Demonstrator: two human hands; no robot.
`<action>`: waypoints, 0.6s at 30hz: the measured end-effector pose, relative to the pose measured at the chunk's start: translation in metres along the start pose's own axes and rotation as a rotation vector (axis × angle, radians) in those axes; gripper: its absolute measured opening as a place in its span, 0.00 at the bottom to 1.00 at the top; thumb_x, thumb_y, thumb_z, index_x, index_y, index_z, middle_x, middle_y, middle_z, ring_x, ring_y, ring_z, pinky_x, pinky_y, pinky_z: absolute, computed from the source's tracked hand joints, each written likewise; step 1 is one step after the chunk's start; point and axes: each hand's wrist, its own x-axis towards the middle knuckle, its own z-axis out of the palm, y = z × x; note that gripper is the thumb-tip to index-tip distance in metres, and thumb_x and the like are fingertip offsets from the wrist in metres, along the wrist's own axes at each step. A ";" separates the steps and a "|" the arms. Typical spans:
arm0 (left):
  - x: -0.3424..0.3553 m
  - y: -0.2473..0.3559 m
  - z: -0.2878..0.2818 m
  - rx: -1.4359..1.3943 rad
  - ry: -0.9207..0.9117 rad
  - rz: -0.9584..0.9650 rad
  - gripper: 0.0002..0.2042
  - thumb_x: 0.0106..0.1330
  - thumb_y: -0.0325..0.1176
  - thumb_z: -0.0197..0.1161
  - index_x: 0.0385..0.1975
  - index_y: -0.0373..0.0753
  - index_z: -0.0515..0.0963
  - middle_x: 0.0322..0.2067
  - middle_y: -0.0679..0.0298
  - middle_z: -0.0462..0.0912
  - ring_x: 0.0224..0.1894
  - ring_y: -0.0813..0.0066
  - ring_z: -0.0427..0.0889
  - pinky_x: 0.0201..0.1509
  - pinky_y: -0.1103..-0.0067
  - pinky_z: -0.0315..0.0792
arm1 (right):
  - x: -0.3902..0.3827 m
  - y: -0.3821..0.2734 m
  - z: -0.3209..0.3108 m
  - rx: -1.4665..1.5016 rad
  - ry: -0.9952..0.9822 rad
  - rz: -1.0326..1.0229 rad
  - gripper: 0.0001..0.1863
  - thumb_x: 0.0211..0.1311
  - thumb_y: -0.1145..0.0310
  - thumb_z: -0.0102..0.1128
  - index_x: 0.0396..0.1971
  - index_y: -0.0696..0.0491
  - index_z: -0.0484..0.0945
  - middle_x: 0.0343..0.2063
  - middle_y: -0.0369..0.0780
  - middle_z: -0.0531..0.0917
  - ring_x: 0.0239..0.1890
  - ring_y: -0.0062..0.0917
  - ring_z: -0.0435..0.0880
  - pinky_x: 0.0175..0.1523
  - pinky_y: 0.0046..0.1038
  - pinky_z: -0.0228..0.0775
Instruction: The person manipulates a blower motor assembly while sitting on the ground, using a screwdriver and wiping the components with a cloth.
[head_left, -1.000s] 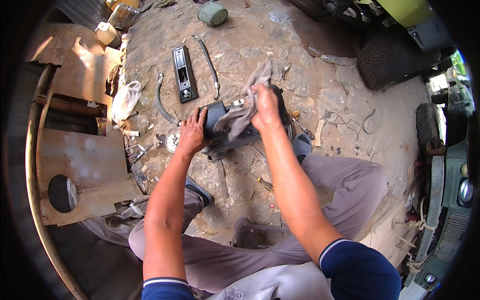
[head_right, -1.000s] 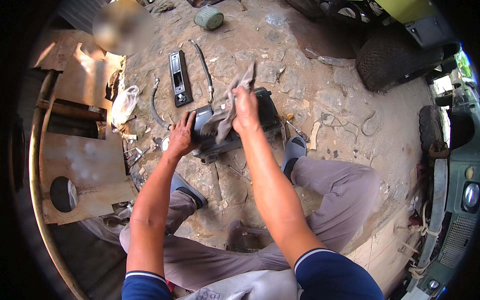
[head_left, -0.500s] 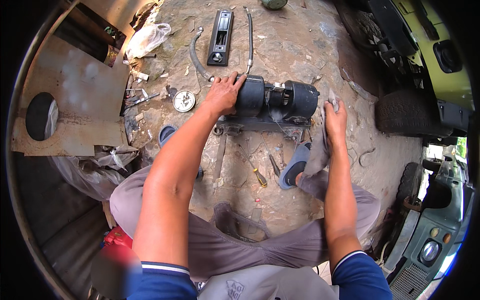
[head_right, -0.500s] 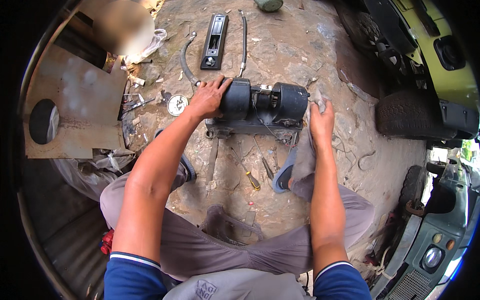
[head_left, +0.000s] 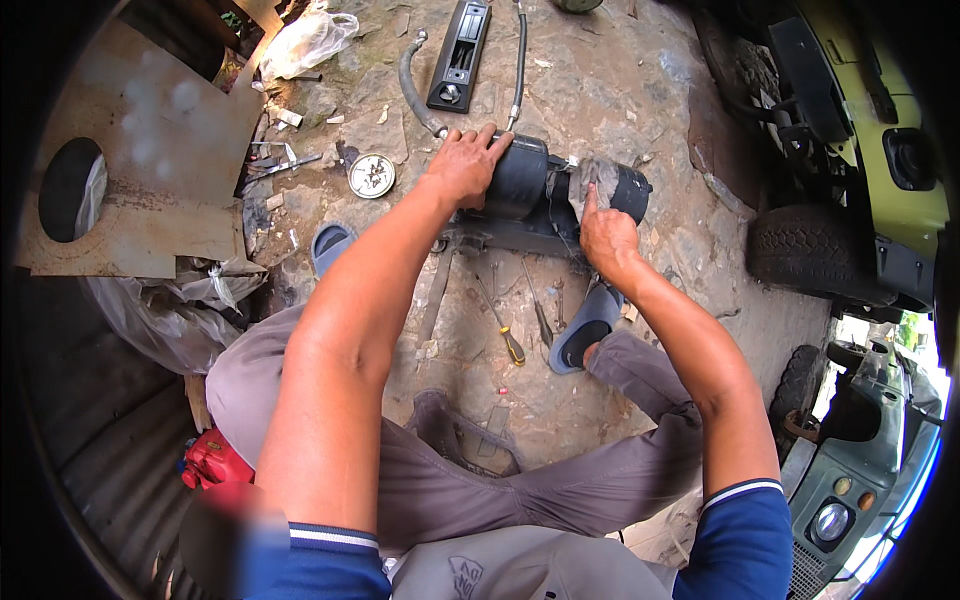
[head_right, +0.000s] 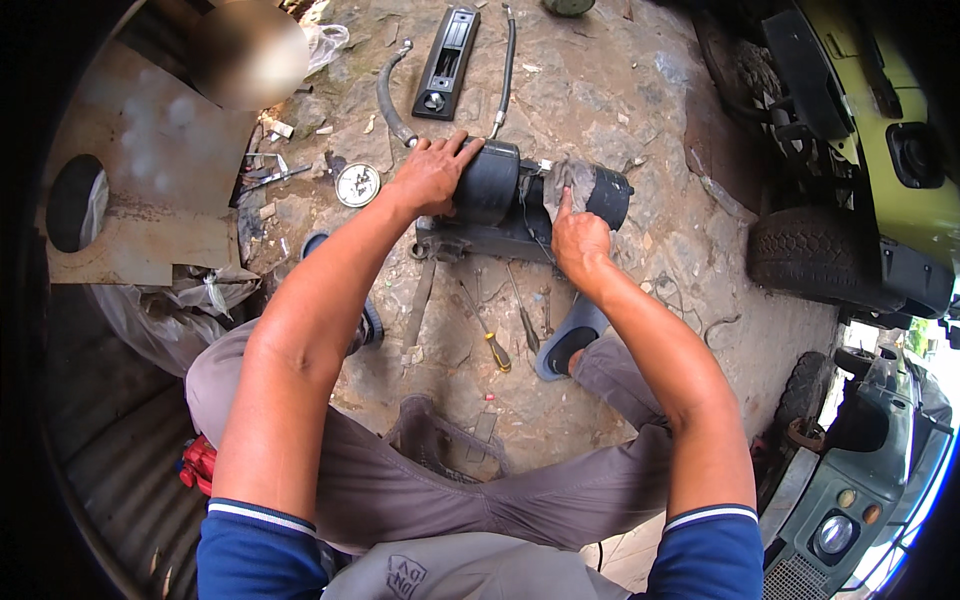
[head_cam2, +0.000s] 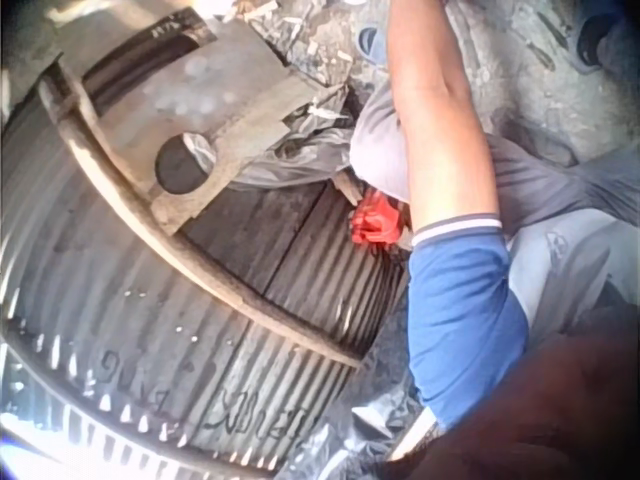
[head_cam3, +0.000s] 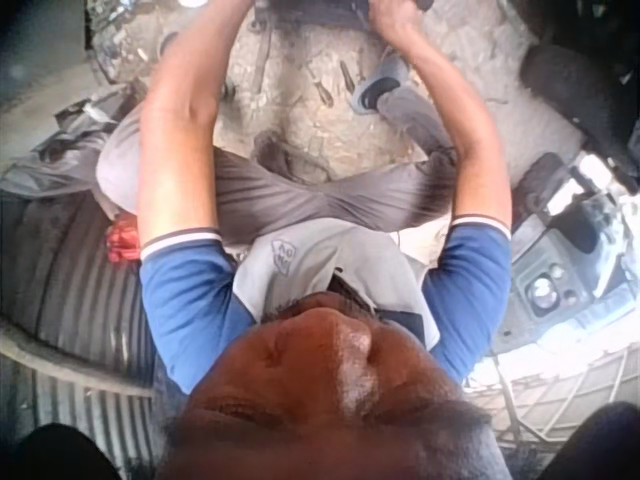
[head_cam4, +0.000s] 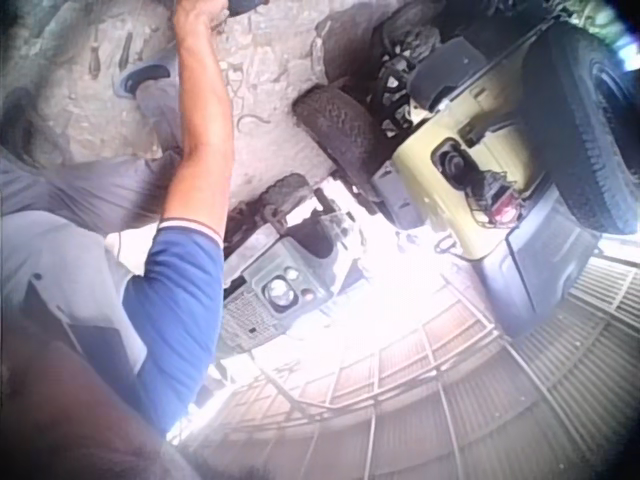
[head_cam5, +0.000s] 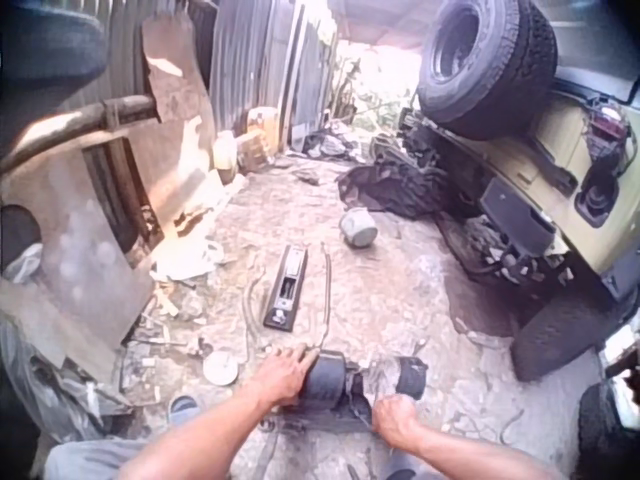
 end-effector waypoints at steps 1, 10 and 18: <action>-0.001 0.000 -0.001 0.003 0.001 0.001 0.59 0.34 0.36 0.84 0.73 0.43 0.55 0.69 0.52 0.61 0.65 0.53 0.70 0.68 0.62 0.61 | 0.004 -0.005 -0.002 -0.005 -0.077 0.036 0.40 0.61 0.67 0.53 0.71 0.67 0.53 0.30 0.44 0.87 0.30 0.32 0.89 0.30 0.35 0.81; 0.003 -0.001 0.010 0.037 0.043 -0.011 0.59 0.36 0.36 0.83 0.74 0.44 0.54 0.70 0.52 0.61 0.68 0.55 0.67 0.69 0.61 0.60 | 0.030 -0.039 0.022 0.341 -0.492 0.184 0.32 0.68 0.65 0.49 0.71 0.56 0.58 0.59 0.50 0.78 0.59 0.41 0.81 0.59 0.38 0.74; -0.002 0.002 0.003 -0.007 -0.007 -0.009 0.60 0.36 0.37 0.84 0.74 0.46 0.52 0.71 0.50 0.59 0.68 0.52 0.67 0.69 0.60 0.61 | 0.026 -0.036 0.056 0.788 -0.400 0.202 0.45 0.59 0.60 0.58 0.73 0.57 0.48 0.54 0.58 0.79 0.58 0.49 0.78 0.64 0.40 0.69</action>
